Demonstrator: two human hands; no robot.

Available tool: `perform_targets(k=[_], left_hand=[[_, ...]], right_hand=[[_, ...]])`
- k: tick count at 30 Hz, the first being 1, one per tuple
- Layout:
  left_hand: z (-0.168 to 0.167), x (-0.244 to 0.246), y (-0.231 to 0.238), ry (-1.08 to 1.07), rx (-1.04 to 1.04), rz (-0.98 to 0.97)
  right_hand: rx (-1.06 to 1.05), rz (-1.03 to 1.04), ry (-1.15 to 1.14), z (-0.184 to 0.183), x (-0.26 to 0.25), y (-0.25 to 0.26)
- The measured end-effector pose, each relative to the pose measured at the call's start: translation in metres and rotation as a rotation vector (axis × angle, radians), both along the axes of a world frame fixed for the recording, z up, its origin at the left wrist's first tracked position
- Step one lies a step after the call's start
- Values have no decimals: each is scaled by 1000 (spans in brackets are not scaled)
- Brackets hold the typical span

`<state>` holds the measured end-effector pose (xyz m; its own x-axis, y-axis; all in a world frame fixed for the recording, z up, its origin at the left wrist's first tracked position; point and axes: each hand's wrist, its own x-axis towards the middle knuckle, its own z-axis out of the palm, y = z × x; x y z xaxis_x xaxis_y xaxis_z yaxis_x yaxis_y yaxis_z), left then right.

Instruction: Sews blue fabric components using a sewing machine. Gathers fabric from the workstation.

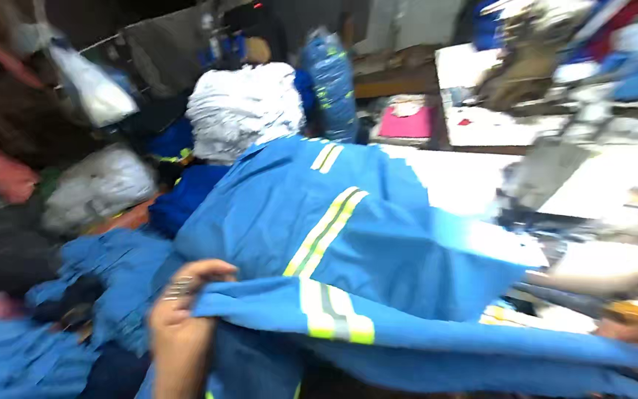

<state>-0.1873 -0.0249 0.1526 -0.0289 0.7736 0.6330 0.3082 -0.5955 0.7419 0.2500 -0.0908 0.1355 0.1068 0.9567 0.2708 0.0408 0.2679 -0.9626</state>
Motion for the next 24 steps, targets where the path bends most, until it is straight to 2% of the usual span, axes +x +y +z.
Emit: perform_targets(k=[2, 4, 6, 8, 11, 14, 16, 19, 21, 24], left_hand=[[40, 19, 43, 38, 257, 34], [60, 49, 96, 211, 402, 199], [60, 84, 141, 483, 262, 324], [42, 119, 170, 664, 117, 209], [-4, 184, 151, 715, 235, -69], [-39, 257, 82, 695, 280, -511], [-45, 283, 44, 708, 283, -698], [-23, 284, 31, 661, 220, -999], [0, 277, 31, 567, 184, -1127], [23, 277, 34, 497, 261, -1061]], right_hand=[[85, -34, 10, -30, 27, -4], [107, -144, 138, -47, 26, 3], [2, -263, 311, -57, 20, 12], [-91, -319, 359, -66, 21, 14], [-99, -365, 322, -80, 24, 8], [-62, -356, 169, -74, 21, -7], [6, -265, 97, -60, 19, -20], [105, -199, 216, -45, 23, -28], [137, -361, 197, -52, 27, -16], [59, -433, 40, -81, 30, 18]])
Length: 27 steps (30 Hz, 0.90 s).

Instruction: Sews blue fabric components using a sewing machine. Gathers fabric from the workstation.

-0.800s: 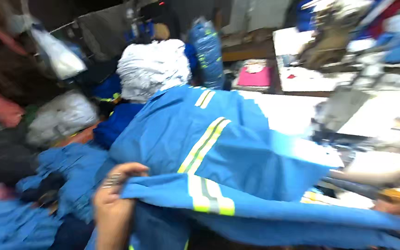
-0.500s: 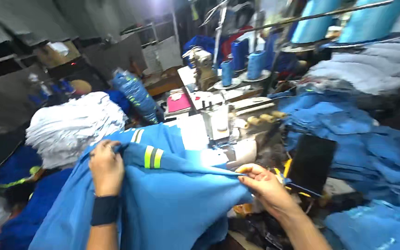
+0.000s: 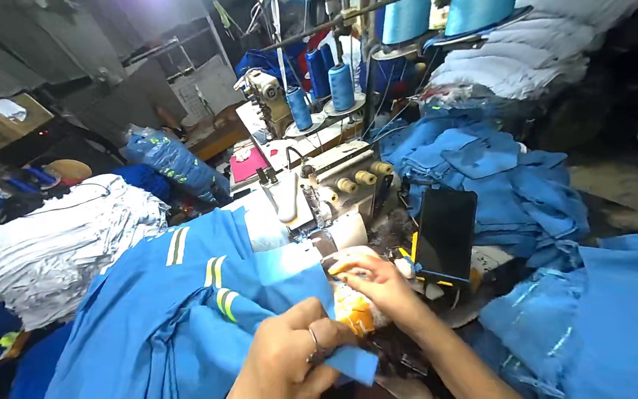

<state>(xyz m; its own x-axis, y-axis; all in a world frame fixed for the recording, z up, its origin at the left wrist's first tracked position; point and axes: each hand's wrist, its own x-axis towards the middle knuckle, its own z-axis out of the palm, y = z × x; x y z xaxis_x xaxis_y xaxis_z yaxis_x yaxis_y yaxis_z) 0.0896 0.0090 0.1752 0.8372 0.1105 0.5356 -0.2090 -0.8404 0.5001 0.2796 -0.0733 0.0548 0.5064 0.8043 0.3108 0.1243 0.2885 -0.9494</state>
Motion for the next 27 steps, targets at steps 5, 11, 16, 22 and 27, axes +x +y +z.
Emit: perform_targets(k=[5, 11, 16, 22, 27], left_hand=[[-50, 29, 46, 6, 203, 438], [-100, 41, 81, -60, -38, 566], [-92, 51, 81, -55, -209, 571], [-79, 37, 83, 36, -328, 596], [-77, 27, 83, 124, -286, 564]], right_hand=[[-159, 256, 253, -21, -27, 16], [-379, 250, 638, -24, -29, -5], [-380, 229, 360, -29, -35, -6], [-385, 151, 262, -34, -42, -27], [-313, 137, 315, -48, -47, -44]])
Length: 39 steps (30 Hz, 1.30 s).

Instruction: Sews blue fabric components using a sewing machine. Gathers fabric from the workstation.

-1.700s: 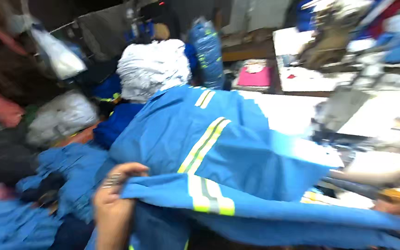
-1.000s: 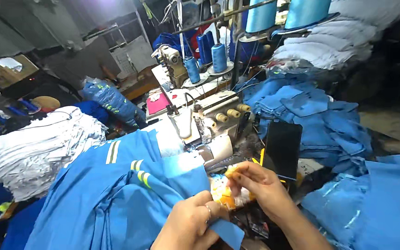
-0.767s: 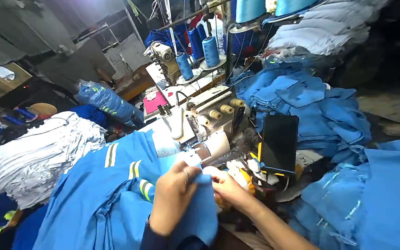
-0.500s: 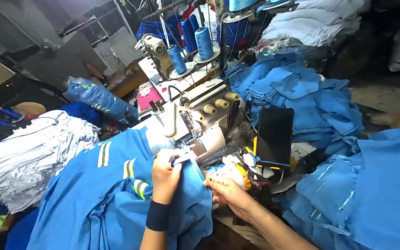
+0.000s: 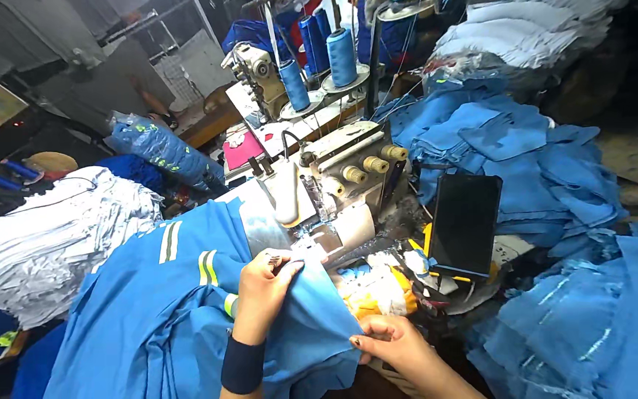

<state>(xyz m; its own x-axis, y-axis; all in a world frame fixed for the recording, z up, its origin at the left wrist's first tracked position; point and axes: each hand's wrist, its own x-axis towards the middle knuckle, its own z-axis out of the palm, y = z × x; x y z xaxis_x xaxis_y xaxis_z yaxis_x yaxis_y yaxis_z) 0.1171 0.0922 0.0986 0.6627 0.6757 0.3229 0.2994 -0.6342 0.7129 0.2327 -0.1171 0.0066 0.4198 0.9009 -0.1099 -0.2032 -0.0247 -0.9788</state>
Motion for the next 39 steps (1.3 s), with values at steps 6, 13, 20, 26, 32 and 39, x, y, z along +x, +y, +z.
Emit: perform_targets(k=[6, 13, 20, 26, 32, 39], left_hand=[[0, 9, 3, 99, 179, 3], [-10, 23, 3, -30, 97, 134], [-26, 24, -31, 65, 782, 198], [-49, 32, -63, 240, 848, 340], [-36, 30, -53, 142, 734, 273], [-12, 30, 4, 261, 233, 164]], right_hand=[[22, -31, 87, -3, -2, 2], [-59, -56, 240, 7, -6, 6], [32, 62, 110, 1, -2, -2], [95, 112, 36, 8, 2, -9], [76, 43, 13, 19, 2, -8], [248, -112, -95, 28, 12, 40]])
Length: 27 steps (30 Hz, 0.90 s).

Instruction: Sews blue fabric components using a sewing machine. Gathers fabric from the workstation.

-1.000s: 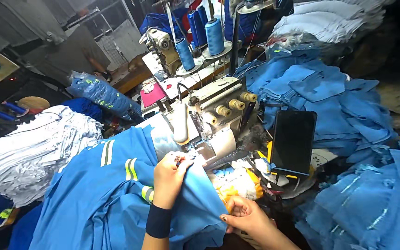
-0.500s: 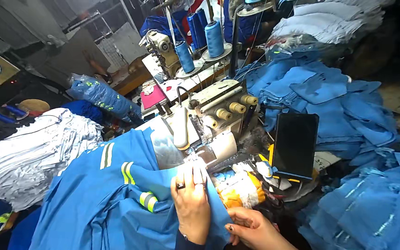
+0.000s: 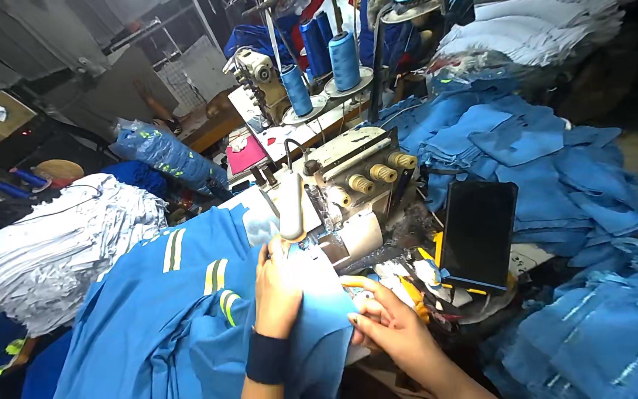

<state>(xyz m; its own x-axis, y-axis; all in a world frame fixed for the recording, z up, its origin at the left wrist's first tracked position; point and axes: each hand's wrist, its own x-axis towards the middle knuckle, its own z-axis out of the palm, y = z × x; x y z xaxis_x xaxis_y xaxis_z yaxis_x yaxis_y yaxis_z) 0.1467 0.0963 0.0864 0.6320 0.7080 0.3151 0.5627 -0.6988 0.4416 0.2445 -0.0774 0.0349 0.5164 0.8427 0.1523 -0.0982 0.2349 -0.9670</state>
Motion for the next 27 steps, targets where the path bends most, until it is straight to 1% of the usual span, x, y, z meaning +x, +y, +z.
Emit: perform_targets(k=[2, 3, 7, 10, 13, 15, 17, 20, 22, 24, 25, 27], left_hand=[[11, 11, 15, 94, -49, 47], [14, 16, 22, 129, -41, 63], [11, 30, 52, 147, 47, 80], [17, 41, 72, 177, 22, 141], [16, 43, 92, 142, 48, 182], [16, 42, 104, 136, -10, 274], [12, 29, 108, 21, -3, 322], [8, -15, 94, -279, 208, 346], [21, -41, 65, -453, 274, 416], [39, -60, 28, -614, 288, 432], [47, -67, 9, -701, 288, 402], [60, -76, -23, -840, 301, 270]], right_hand=[[-1, -19, -92, 4, 7, 18], [-3, -31, -125, 5, 10, 26], [39, -105, -213, 3, 16, 49], [51, -144, -226, -1, 15, 53], [60, -153, -236, -7, 14, 52], [38, -153, -240, -7, 14, 51], [-23, -136, -256, -3, 16, 48], [-106, -72, -283, 12, 18, 42], [-82, -52, -302, 22, 15, 43], [-34, -26, -285, 34, 8, 49], [-8, -12, -295, 39, 4, 54], [8, 23, -344, 44, -3, 64]])
